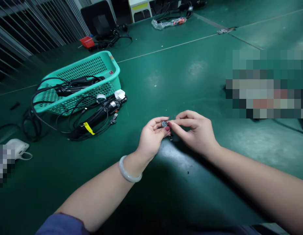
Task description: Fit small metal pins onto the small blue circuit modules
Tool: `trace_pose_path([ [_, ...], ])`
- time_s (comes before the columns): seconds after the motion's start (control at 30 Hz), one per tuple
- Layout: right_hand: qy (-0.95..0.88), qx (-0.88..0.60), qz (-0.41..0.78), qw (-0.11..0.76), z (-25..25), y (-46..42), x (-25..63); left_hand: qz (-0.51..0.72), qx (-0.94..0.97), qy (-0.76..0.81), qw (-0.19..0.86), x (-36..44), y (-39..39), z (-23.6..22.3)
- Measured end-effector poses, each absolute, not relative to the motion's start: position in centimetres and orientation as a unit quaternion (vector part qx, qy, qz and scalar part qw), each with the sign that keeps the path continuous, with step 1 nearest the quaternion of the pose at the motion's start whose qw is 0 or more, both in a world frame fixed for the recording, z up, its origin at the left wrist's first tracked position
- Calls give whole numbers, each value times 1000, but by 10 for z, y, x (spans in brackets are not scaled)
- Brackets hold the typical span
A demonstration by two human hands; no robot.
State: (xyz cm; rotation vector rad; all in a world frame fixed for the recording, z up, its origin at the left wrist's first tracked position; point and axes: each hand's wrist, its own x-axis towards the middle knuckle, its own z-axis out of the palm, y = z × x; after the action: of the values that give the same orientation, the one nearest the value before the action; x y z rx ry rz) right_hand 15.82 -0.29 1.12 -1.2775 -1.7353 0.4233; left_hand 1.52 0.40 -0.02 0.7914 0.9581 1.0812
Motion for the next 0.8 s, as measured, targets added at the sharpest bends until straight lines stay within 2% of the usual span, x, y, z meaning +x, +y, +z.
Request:
trace_pose_path([
  [0.17, -705, -522, 204, 434, 12, 3, 168, 536, 283, 442, 661, 10, 9, 1],
  [0.33, -771, -507, 239, 302, -2, 8, 165, 572, 254, 440, 644, 7, 13, -1],
  [0.53, -840, -474, 171, 200, -8, 7, 146, 573, 270, 444, 634, 9, 13, -5],
  [0.7, -875, -448, 78, 167, -9, 10, 138, 565, 272, 444, 640, 9, 13, -3],
  [0.8, -889, -424, 66, 159, -9, 14, 141, 566, 271, 442, 641, 8, 13, -2],
])
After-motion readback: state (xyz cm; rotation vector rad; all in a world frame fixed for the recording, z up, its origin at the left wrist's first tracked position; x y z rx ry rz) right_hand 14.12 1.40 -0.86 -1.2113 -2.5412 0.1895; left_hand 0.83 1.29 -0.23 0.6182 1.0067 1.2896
